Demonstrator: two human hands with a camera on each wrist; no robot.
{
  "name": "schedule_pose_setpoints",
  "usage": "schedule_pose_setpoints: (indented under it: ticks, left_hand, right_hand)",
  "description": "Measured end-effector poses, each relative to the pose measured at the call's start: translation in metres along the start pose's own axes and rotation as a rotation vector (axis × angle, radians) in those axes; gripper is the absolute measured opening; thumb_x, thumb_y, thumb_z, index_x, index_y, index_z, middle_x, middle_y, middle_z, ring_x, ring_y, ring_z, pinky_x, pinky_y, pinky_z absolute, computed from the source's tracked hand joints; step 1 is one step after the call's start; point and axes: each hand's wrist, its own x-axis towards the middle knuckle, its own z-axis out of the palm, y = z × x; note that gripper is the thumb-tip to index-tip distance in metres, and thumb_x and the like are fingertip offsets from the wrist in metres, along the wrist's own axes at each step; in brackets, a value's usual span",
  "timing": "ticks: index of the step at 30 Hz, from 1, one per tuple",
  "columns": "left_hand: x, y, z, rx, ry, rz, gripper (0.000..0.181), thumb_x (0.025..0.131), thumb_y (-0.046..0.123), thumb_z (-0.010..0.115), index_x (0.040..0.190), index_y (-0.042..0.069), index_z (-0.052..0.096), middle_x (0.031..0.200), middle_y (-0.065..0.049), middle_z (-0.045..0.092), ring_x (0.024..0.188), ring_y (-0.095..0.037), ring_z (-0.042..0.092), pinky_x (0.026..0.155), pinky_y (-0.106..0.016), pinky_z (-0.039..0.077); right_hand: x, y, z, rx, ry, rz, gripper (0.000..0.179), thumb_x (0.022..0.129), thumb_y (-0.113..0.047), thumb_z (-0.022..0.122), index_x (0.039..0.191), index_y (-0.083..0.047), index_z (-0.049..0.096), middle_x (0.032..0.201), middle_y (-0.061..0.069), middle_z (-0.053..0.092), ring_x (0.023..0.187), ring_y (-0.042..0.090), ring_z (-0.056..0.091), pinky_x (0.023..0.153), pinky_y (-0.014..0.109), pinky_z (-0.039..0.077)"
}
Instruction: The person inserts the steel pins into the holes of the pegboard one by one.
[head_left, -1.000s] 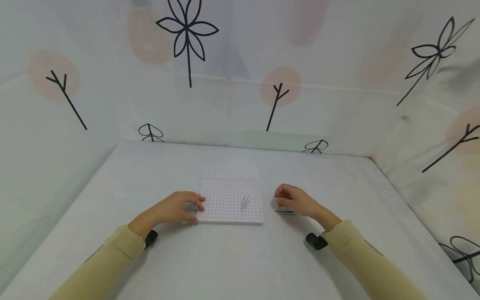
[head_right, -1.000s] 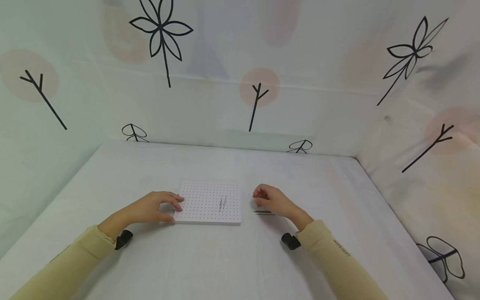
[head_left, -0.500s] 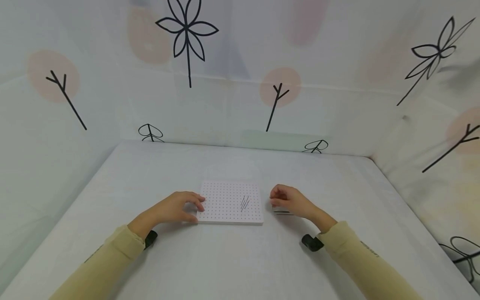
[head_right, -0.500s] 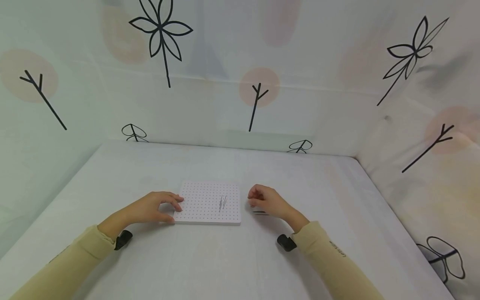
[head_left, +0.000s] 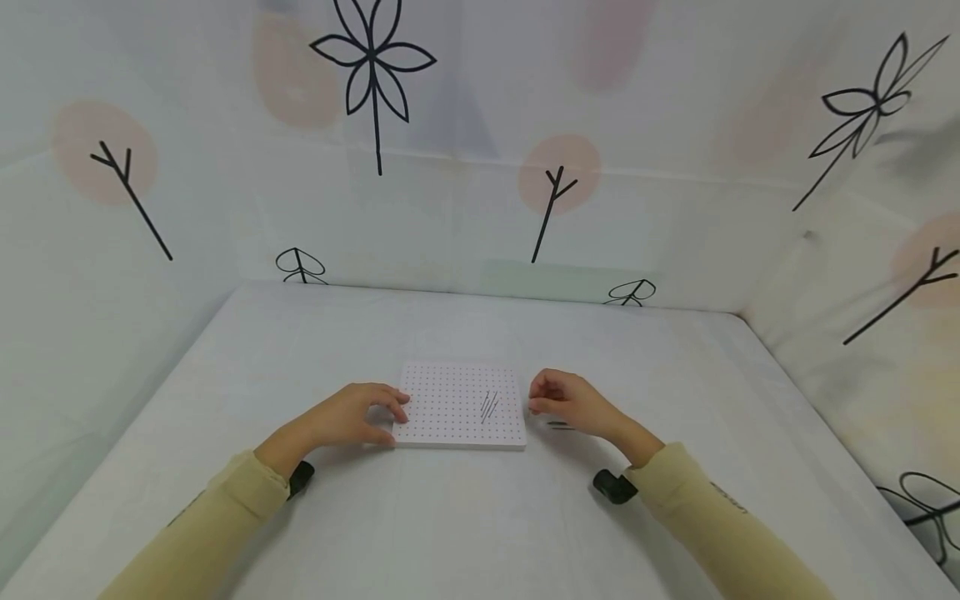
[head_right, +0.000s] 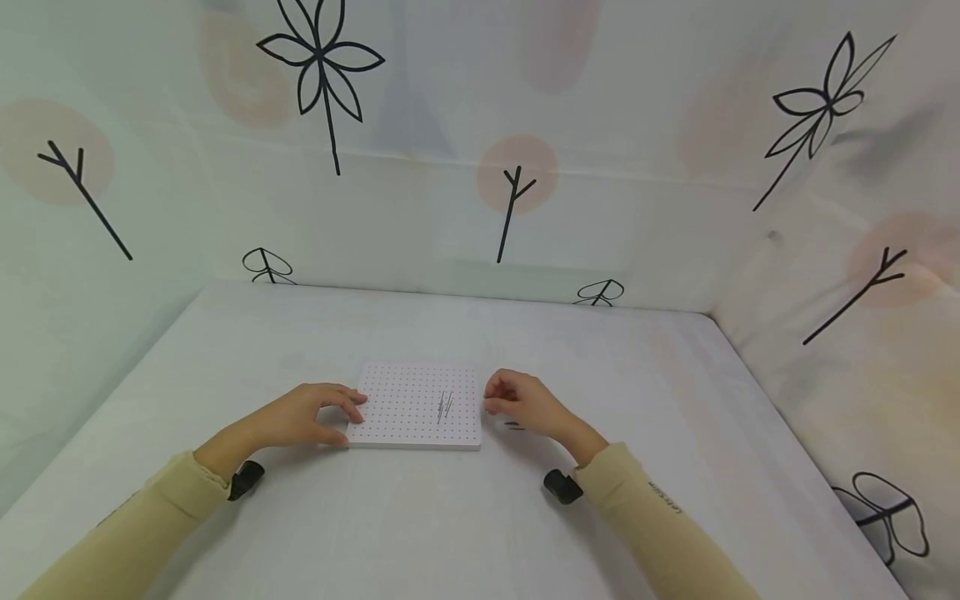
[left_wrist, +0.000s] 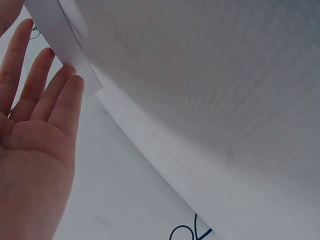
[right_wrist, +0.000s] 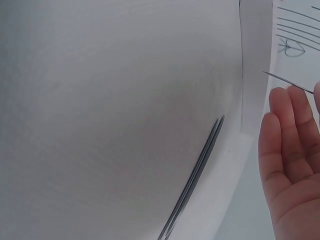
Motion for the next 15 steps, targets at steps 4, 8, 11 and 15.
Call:
schedule_pose_setpoints:
  ticks: [4,8,11,15]
  left_hand:
    - [-0.0001,-0.0001,0.0002,0.004,0.0,-0.002,0.022,0.073,0.012,0.079,0.091,0.02,0.068,0.124,-0.005,0.058,0.122,-0.031,0.045,0.101,-0.05,0.033]
    - [-0.0001,0.0,0.0003,0.014,0.002,-0.001,0.022,0.073,0.013,0.079,0.091,0.02,0.068,0.124,-0.005,0.058,0.122,-0.031,0.045,0.101,-0.05,0.033]
    - [0.0,0.0006,0.0001,0.017,0.002,0.0,0.023,0.073,0.012,0.079,0.091,0.02,0.069,0.124,-0.005,0.058,0.122,-0.031,0.045,0.101,-0.05,0.033]
    - [0.0,0.0015,-0.0002,0.011,-0.002,-0.003,0.023,0.072,0.012,0.079,0.091,0.019,0.069,0.124,-0.005,0.058,0.122,-0.031,0.045,0.101,-0.05,0.032]
  right_hand:
    - [0.0016,-0.0019,0.0026,-0.001,-0.004,-0.002,0.007,0.089,-0.004,0.061,0.093,-0.001,0.056,0.087,0.007,0.061,0.082,0.021,0.06,0.073,0.034,0.052]
    - [0.0022,-0.0038,0.0044,-0.012,-0.001,-0.006,0.007,0.089,-0.006,0.062,0.092,-0.003,0.056,0.088,0.005,0.06,0.081,0.02,0.059,0.071,0.029,0.051]
    - [0.0027,-0.0039,0.0054,-0.004,0.006,-0.013,0.007,0.089,-0.006,0.062,0.092,-0.004,0.056,0.088,0.006,0.06,0.081,0.02,0.058,0.071,0.028,0.05]
    - [0.0038,-0.0042,0.0074,0.016,0.015,-0.017,0.008,0.088,-0.006,0.063,0.092,-0.003,0.056,0.087,0.006,0.059,0.081,0.02,0.058,0.071,0.027,0.05]
